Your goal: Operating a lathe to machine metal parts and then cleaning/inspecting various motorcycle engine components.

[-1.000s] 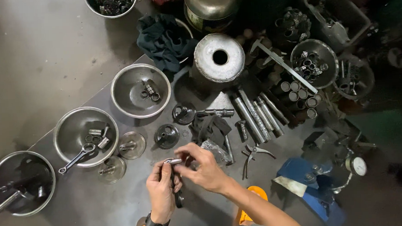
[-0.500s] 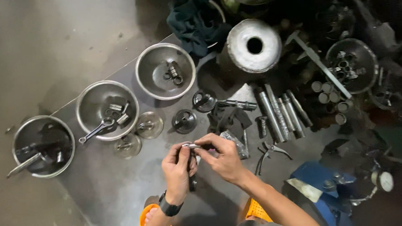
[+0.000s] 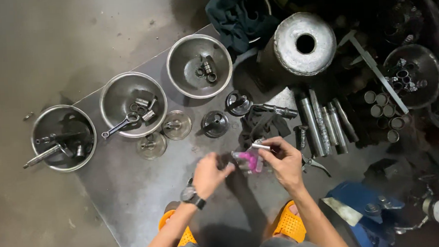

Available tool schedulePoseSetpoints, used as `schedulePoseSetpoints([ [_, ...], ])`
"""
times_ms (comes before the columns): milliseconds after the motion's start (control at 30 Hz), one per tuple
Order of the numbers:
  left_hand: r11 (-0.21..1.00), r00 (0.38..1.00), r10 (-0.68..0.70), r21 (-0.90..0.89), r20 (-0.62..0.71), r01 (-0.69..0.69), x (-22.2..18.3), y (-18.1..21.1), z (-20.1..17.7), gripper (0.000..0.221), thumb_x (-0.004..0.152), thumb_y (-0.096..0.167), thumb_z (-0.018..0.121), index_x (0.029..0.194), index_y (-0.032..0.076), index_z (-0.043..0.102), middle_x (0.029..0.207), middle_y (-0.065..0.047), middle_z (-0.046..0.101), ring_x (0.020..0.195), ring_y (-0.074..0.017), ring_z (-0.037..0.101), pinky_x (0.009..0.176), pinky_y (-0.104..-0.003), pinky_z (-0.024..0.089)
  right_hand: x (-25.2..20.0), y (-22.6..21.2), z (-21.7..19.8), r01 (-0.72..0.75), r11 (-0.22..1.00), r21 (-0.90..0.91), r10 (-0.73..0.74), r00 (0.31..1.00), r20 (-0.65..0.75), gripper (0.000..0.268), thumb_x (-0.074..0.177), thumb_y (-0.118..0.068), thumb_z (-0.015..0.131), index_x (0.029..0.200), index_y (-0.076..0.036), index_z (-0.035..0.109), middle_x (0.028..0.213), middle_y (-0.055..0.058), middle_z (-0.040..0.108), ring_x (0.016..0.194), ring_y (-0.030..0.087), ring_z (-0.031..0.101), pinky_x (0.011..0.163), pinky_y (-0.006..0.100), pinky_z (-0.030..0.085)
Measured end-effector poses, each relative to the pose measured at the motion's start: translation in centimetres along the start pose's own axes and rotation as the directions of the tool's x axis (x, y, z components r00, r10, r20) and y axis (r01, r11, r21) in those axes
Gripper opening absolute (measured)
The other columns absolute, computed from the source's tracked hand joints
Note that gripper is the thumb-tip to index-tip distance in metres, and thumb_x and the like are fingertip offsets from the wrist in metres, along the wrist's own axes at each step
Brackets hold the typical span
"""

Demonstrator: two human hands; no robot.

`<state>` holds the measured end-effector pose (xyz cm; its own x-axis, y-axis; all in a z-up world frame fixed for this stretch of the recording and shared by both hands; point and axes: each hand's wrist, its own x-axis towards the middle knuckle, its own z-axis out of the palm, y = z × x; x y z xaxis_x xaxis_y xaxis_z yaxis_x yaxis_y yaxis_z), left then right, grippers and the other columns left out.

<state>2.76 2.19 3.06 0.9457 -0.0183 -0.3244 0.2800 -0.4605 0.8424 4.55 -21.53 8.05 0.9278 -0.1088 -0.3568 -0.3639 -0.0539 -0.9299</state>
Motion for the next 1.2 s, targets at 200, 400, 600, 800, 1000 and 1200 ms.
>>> schedulePoseSetpoints([
  [200, 0.870, 0.968, 0.001, 0.478, 0.253, -0.126, -2.0, -5.4, 3.7, 0.034, 0.073, 0.016, 0.081, 0.094, -0.002, 0.061, 0.094, -0.024, 0.065, 0.080, -0.0433, 0.066, 0.069, -0.051, 0.053, -1.2, -1.4, 0.6, -0.076, 0.987, 0.144, 0.079, 0.997, -0.012, 0.028, 0.088, 0.000, 0.072, 0.116, 0.003, 0.071, 0.106, 0.011, 0.077, 0.087, 0.014, 0.074, 0.077, 0.028, 0.061],
  [400, 0.977, 0.976, 0.208, 0.029, 0.063, -0.210, -0.9, 1.1, -0.6, 0.028, 0.078, 0.012, 0.079, 0.101, 0.003, 0.066, 0.087, -0.015, 0.069, 0.074, -0.0319, 0.067, 0.067, -0.041, 0.054, -1.6, -0.5, 2.2, -0.018, 1.000, -0.022, 0.018, 0.999, -0.035, 0.030, 0.089, -0.001, 0.074, 0.116, 0.004, 0.060, 0.104, 0.013, 0.080, 0.093, 0.017, 0.076, 0.077, 0.027, 0.060],
  [600, 0.971, 0.976, 0.213, -0.117, 0.038, -0.208, -0.9, 3.6, -0.7, 0.028, 0.080, 0.012, 0.081, 0.103, 0.004, 0.067, 0.082, -0.011, 0.067, 0.065, -0.0235, 0.062, 0.061, -0.034, 0.053, -1.6, -1.6, 3.5, 0.165, 0.976, -0.144, -0.167, 0.986, -0.001, 0.019, 0.089, -0.001, 0.077, 0.105, 0.001, 0.066, 0.105, 0.012, 0.080, 0.095, 0.016, 0.076, 0.082, 0.028, 0.060],
  [800, 0.947, 0.950, 0.306, -0.122, 0.055, -0.298, 0.2, 5.7, 0.8, 0.032, 0.078, 0.011, 0.082, 0.106, 0.004, 0.067, 0.089, -0.011, 0.068, 0.070, -0.0254, 0.064, 0.065, -0.035, 0.053, -0.9, -3.4, 0.8, 0.364, 0.876, -0.317, -0.329, 0.931, 0.160, 0.034, 0.079, -0.005, 0.080, 0.111, -0.002, 0.070, 0.114, 0.013, 0.072, 0.096, 0.015, 0.070, 0.079, 0.030, 0.058],
  [1000, 0.808, 0.782, 0.574, -0.008, 0.242, -0.590, 4.0, 9.5, 1.9, 0.055, 0.073, 0.010, 0.082, 0.124, 0.004, 0.063, 0.123, -0.014, 0.062, 0.096, -0.0332, 0.067, 0.077, -0.040, 0.057, -0.2, -1.8, -6.2, 0.043, 0.930, -0.365, -0.079, 0.993, -0.085, 0.033, 0.087, -0.008, 0.079, 0.120, -0.003, 0.075, 0.097, 0.007, 0.078, 0.084, 0.010, 0.069, 0.073, 0.026, 0.058],
  [1200, 0.497, 0.528, 0.587, 0.242, 0.613, -0.833, 6.5, 7.4, 6.3, 0.056, 0.080, 0.007, 0.067, 0.135, 0.007, 0.063, 0.129, -0.010, 0.059, 0.103, -0.0298, 0.060, 0.070, -0.035, 0.058, -1.6, -1.4, -8.6, 0.052, 0.934, -0.352, -0.157, 0.948, -0.277, 0.039, 0.086, -0.007, 0.076, 0.123, 0.001, 0.068, 0.101, 0.007, 0.074, 0.087, 0.010, 0.068, 0.074, 0.025, 0.055],
])
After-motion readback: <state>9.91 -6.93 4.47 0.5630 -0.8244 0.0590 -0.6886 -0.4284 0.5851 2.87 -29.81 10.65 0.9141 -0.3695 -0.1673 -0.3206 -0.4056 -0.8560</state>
